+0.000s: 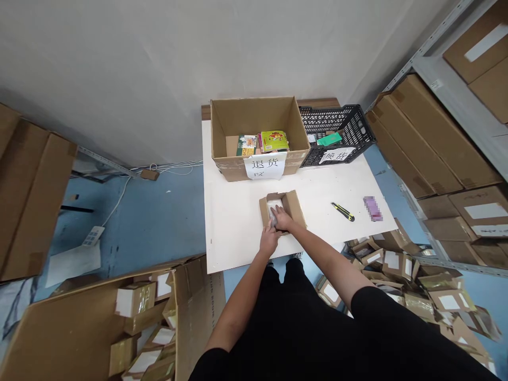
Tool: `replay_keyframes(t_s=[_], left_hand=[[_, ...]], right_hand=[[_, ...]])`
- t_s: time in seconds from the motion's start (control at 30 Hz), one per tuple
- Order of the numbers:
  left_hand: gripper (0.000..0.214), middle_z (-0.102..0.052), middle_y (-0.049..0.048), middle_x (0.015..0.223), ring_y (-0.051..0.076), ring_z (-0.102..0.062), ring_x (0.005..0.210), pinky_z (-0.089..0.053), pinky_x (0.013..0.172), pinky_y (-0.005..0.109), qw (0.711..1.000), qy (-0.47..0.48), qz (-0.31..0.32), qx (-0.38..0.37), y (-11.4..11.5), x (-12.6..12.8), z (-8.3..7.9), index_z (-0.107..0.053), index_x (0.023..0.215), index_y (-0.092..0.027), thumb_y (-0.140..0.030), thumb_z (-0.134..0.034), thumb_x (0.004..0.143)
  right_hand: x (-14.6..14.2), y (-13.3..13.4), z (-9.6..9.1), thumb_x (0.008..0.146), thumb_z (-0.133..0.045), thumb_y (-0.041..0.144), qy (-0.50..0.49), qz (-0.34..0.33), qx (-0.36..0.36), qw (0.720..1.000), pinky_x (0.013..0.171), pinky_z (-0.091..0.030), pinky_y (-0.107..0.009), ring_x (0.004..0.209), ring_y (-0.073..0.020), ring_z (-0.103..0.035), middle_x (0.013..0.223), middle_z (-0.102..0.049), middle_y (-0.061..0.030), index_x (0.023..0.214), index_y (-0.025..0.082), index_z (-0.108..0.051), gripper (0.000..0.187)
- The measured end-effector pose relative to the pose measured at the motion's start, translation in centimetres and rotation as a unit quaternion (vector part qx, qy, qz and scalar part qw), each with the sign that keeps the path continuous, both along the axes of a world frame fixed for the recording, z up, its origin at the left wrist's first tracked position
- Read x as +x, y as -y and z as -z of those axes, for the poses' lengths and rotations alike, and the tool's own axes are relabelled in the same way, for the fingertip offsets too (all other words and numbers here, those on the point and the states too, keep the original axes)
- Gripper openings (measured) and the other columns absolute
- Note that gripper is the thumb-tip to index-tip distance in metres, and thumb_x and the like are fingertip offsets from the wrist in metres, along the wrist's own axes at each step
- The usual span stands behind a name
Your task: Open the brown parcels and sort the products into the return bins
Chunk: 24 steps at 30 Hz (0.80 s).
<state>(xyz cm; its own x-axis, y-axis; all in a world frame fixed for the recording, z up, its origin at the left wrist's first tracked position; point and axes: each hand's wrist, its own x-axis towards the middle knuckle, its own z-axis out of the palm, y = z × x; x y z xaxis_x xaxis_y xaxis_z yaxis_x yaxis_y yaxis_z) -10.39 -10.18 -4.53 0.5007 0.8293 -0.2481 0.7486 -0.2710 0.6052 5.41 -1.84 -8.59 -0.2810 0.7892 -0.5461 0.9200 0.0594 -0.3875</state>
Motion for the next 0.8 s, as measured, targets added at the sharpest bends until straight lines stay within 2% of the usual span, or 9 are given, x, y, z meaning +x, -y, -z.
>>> replay_keyframes(t_s=[0.07,0.13,0.23,0.33,0.47,0.57,0.67,0.73,0.8], left_hand=[[0.032,-0.074,0.0100,0.122,0.029,-0.022,0.164,-0.031,0.128,0.055,1.000,0.004,0.000,-0.004,0.0,0.0,0.0,-0.082,0.114,-0.027,-0.017,-0.053,0.104],[0.032,-0.074,0.0109,0.120,0.029,-0.022,0.164,-0.031,0.128,0.054,1.000,0.014,-0.001,-0.002,0.0,0.0,0.2,-0.082,0.114,-0.026,-0.017,-0.054,0.103],[0.032,-0.075,0.0106,0.114,0.029,-0.024,0.163,-0.033,0.127,0.052,1.000,0.024,0.002,0.002,-0.1,-0.1,0.5,-0.082,0.113,-0.026,-0.015,-0.054,0.102],[0.032,-0.075,0.0098,0.112,0.029,-0.024,0.162,-0.035,0.126,0.052,1.000,0.023,0.006,0.007,-0.2,-0.3,0.8,-0.082,0.114,-0.027,-0.015,-0.055,0.102],[0.033,-0.074,0.0096,0.115,0.026,-0.024,0.163,-0.036,0.127,0.052,1.000,0.008,0.003,0.013,-0.2,-0.4,1.2,-0.081,0.117,-0.028,-0.017,-0.053,0.103],[0.032,-0.075,0.0110,0.112,0.027,-0.025,0.162,-0.035,0.127,0.053,1.000,0.014,-0.007,0.018,-0.2,0.0,1.4,-0.082,0.116,-0.028,-0.019,-0.053,0.103],[0.033,-0.075,0.0112,0.109,0.027,-0.025,0.163,-0.035,0.127,0.052,1.000,0.009,-0.016,0.007,-0.4,0.5,1.3,-0.082,0.115,-0.027,-0.022,-0.052,0.104],[0.033,-0.075,0.0113,0.111,0.027,-0.023,0.164,-0.033,0.128,0.052,1.000,0.004,-0.019,-0.008,-0.7,0.7,1.0,-0.083,0.113,-0.027,-0.025,-0.051,0.105],[0.030,-0.075,0.0117,0.114,0.028,-0.023,0.164,-0.031,0.129,0.052,0.999,0.016,-0.023,-0.017,-0.9,0.9,0.6,-0.083,0.109,-0.027,-0.028,-0.054,0.104]], right_hand=[[-0.2,0.1,0.5,0.079,-0.080,0.039,-0.014,-0.020,-0.004,1.000,0.132,-0.019,-0.053,0.165,-0.0422,-0.006,0.179,-0.005,-0.0182,0.174,0.017,-0.015,0.117],[-0.7,0.0,1.0,0.077,-0.083,0.041,0.006,-0.034,-0.008,0.999,0.131,-0.016,-0.056,0.165,-0.0438,-0.001,0.179,0.001,-0.0186,0.174,0.018,-0.013,0.121],[-1.7,-0.6,1.7,0.075,-0.084,0.034,0.060,-0.044,0.008,0.997,0.129,-0.018,-0.062,0.164,-0.0472,-0.001,0.178,0.003,-0.0207,0.174,0.017,-0.014,0.122],[-2.4,-1.0,2.1,0.080,-0.079,0.033,0.074,-0.038,0.043,0.996,0.127,-0.023,-0.066,0.163,-0.0497,-0.006,0.178,0.003,-0.0209,0.173,0.015,-0.015,0.114],[-1.8,-1.2,1.5,0.088,-0.071,0.036,0.048,-0.017,0.063,0.997,0.124,-0.035,-0.060,0.162,-0.0471,-0.015,0.178,0.001,-0.0196,0.174,0.014,-0.014,0.105],[-0.7,-1.1,0.9,0.078,-0.081,0.030,0.072,-0.020,0.049,0.996,0.122,-0.040,-0.054,0.160,-0.0479,-0.023,0.176,-0.007,-0.0263,0.172,0.010,-0.016,0.116],[-0.1,-0.6,0.5,0.066,-0.089,0.020,0.082,-0.034,0.037,0.995,0.124,-0.040,-0.048,0.159,-0.0464,-0.029,0.173,-0.018,-0.0310,0.171,0.007,-0.019,0.126],[0.2,-0.3,0.3,0.069,-0.087,0.020,0.073,-0.032,0.040,0.996,0.126,-0.037,-0.046,0.160,-0.0419,-0.029,0.172,-0.026,-0.0291,0.171,0.009,-0.022,0.121],[0.4,-0.2,0.1,0.077,-0.082,0.022,0.062,-0.018,0.052,0.997,0.126,-0.036,-0.044,0.161,-0.0370,-0.027,0.173,-0.029,-0.0236,0.170,0.015,-0.026,0.109]])
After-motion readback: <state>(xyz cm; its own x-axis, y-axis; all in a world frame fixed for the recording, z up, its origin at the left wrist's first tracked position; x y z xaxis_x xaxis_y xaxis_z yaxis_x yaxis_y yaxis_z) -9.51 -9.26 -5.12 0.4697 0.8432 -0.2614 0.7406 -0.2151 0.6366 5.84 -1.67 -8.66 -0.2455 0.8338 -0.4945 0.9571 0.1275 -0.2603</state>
